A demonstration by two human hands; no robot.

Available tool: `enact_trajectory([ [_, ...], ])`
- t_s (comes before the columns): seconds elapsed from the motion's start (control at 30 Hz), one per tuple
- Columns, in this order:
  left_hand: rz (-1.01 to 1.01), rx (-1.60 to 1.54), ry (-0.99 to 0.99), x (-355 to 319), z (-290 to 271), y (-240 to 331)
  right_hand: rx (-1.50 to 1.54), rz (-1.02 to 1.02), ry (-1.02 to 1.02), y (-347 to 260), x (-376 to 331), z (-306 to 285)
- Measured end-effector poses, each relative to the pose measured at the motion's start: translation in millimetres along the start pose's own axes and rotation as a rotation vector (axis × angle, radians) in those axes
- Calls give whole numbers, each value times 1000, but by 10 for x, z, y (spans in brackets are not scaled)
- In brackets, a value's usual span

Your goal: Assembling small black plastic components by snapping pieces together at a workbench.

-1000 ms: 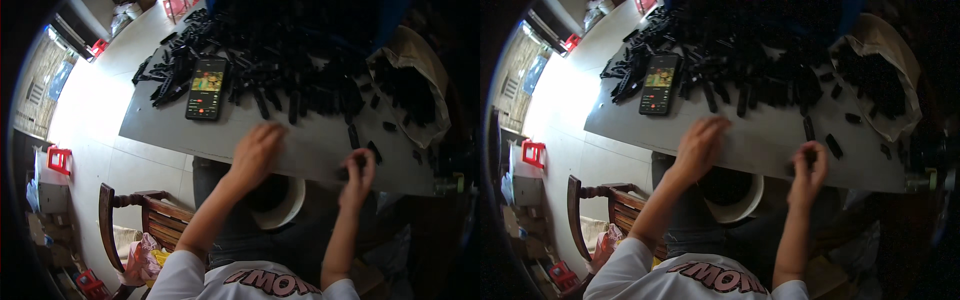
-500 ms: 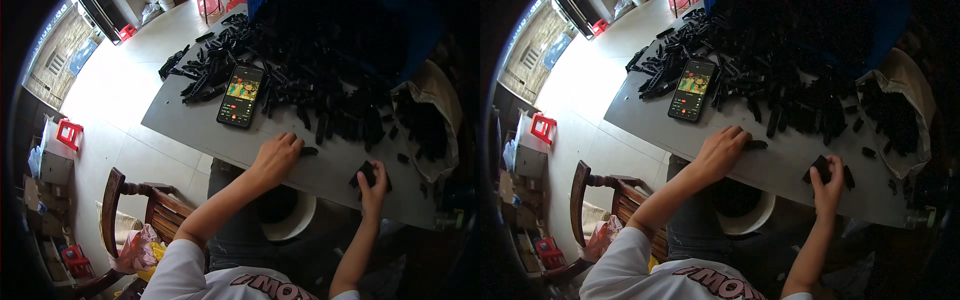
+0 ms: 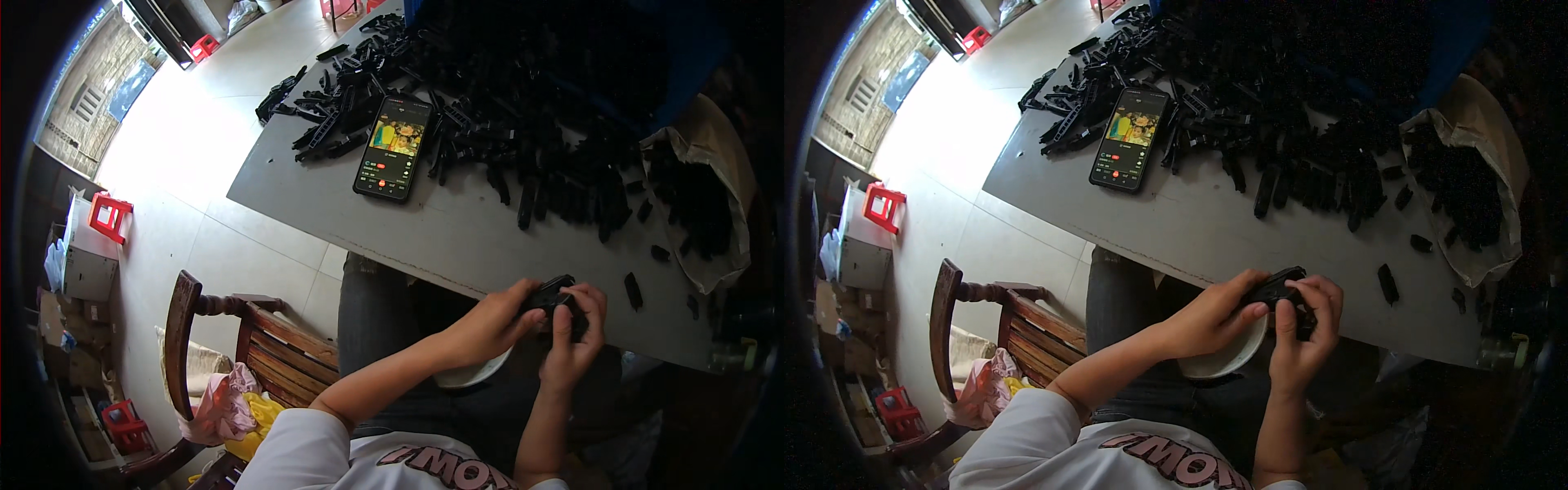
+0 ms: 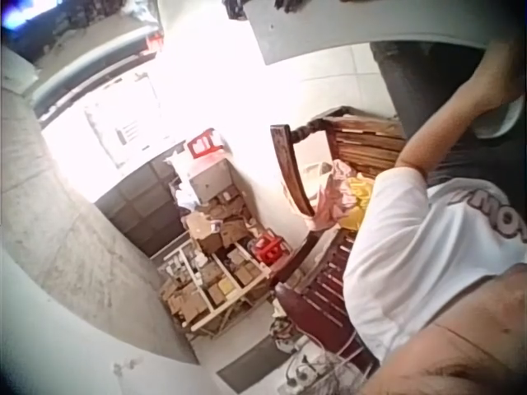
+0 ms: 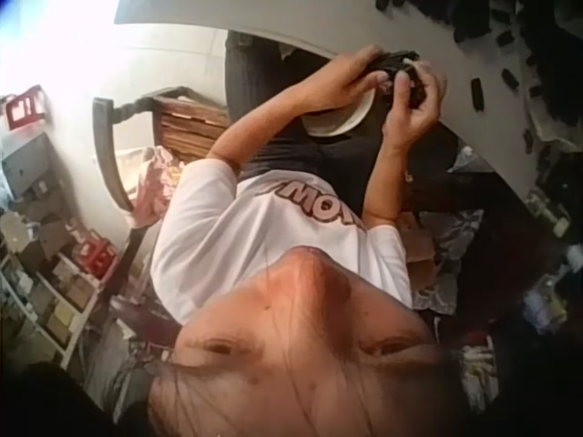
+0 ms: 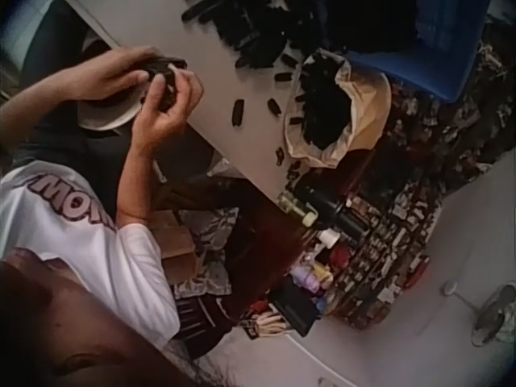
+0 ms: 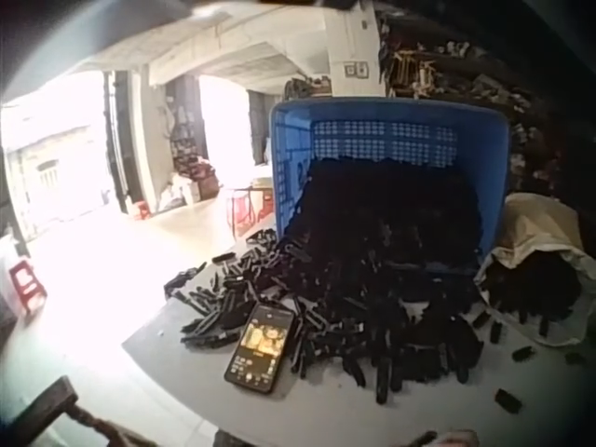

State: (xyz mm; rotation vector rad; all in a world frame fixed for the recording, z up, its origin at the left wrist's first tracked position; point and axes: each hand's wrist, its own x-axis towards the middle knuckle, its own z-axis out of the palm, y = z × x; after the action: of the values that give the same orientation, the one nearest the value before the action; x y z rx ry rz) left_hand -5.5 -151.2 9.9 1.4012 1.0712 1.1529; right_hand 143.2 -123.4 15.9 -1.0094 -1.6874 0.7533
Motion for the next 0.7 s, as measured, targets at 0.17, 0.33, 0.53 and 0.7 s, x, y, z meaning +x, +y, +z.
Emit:
enact_trajectory([
  [0.17, 68, -7, -52, -24, -17, 98, 394, 294, -24, -143, 29, -42],
  [0.33, -18, 142, -73, -39, -55, 105, 630, 556, -69, -131, -8, -54],
  [0.53, 263, 1009, 637, 531, -667, -170, 448, 405, 206, 194, 46, -504],
  [0.7, 104, 1413, 621, 790, -1032, -294, 69, 378, 331, 331, 259, -836],
])
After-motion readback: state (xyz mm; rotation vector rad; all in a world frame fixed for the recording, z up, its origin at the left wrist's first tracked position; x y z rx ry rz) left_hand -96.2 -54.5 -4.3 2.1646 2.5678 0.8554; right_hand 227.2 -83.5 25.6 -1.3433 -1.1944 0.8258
